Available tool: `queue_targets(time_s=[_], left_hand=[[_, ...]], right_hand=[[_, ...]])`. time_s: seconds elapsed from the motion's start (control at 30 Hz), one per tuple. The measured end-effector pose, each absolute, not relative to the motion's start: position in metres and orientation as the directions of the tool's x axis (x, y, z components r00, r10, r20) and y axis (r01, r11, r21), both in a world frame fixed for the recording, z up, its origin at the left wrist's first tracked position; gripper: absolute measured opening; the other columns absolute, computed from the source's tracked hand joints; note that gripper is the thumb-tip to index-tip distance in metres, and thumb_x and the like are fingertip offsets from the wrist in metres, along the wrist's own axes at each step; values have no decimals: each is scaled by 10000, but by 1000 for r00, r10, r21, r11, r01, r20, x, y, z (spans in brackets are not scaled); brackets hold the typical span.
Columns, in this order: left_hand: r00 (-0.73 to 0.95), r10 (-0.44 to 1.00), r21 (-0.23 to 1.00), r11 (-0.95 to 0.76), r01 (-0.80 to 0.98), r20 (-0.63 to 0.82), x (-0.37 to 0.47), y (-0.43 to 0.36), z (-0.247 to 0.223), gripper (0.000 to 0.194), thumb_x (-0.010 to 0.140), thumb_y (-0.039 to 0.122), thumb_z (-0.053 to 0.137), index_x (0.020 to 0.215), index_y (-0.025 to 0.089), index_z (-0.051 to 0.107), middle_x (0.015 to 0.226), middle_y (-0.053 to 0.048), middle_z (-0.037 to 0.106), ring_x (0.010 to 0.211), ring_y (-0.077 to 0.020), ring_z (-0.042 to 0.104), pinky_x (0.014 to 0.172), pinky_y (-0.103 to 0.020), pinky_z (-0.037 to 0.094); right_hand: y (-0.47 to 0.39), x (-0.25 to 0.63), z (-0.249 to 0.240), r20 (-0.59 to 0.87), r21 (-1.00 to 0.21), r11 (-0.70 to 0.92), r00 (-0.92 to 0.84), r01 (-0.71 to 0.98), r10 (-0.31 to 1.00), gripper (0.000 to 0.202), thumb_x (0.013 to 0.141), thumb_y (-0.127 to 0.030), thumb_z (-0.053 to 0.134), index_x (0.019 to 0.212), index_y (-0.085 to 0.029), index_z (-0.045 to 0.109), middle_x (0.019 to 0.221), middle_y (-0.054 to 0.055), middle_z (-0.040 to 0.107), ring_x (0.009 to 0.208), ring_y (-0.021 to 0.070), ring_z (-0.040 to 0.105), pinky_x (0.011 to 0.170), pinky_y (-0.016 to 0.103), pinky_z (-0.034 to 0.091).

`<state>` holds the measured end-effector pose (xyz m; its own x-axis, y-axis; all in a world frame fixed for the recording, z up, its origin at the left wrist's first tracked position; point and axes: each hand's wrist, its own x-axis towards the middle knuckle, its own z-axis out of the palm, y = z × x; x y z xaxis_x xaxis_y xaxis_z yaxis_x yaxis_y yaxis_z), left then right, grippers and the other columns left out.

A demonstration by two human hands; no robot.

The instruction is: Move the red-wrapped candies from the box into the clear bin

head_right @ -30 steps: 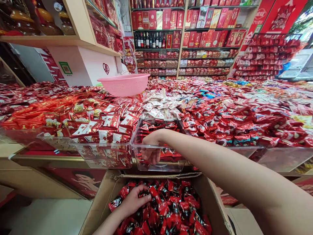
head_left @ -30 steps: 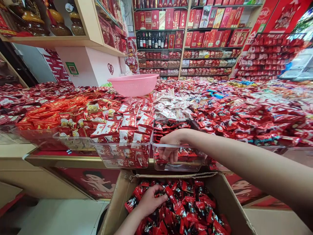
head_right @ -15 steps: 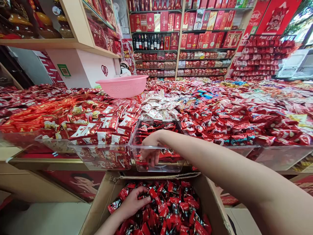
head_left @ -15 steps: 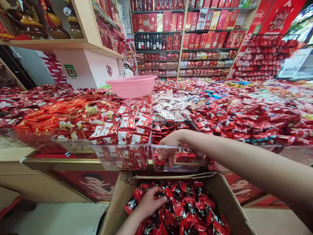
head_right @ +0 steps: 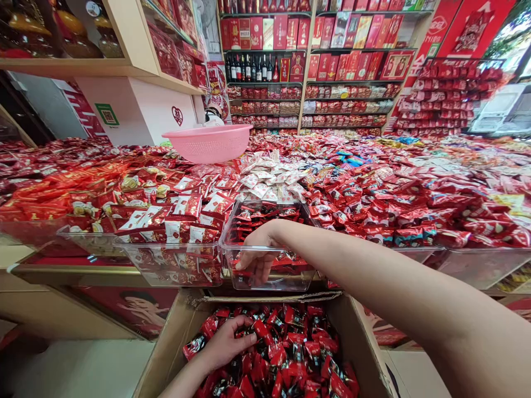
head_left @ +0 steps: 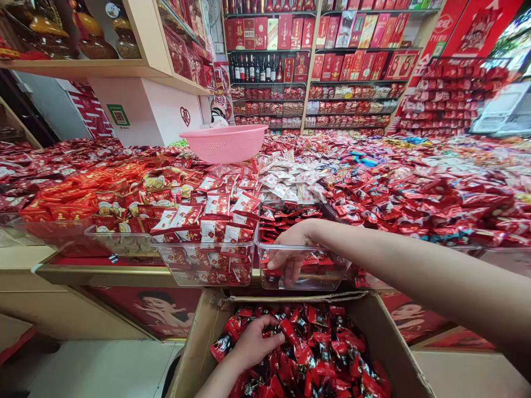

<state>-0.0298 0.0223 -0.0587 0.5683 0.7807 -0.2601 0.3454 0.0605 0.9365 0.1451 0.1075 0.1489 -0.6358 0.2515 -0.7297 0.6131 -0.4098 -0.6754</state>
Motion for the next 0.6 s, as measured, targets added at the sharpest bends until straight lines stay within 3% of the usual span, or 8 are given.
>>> queue_targets(time_s=[0.17, 0.37, 0.6], left_hand=[[574, 778, 931, 36, 363, -254, -30, 22, -57, 294, 642, 393, 560, 832, 169, 549, 800, 1, 609, 729, -159, 540, 671, -238, 396], [583, 773, 933, 32, 358, -250, -29, 21, -55, 295, 640, 400, 556, 822, 168, 554, 795, 2, 613, 724, -158, 541, 674, -242, 397], [579, 772, 931, 45, 363, -263, -30, 22, -59, 295, 641, 395, 557, 828, 167, 547, 774, 10, 609, 675, -141, 538, 654, -238, 396]], right_hand=[[112, 147, 152, -677, -728, -360, -694, 584, 245, 381, 585, -325, 658, 876, -124, 515, 797, 25, 600, 706, 153, 599, 631, 278, 478], [109, 147, 153, -704, -710, -305, -648, 634, 292, 370, 597, -410, 621, 817, -127, 528, 779, 26, 606, 716, 153, 598, 631, 277, 476], [110, 149, 155, -676, -737, -241, -679, 632, 286, 357, 574, -377, 650, 805, -131, 533, 787, 32, 612, 724, 146, 594, 639, 270, 465]])
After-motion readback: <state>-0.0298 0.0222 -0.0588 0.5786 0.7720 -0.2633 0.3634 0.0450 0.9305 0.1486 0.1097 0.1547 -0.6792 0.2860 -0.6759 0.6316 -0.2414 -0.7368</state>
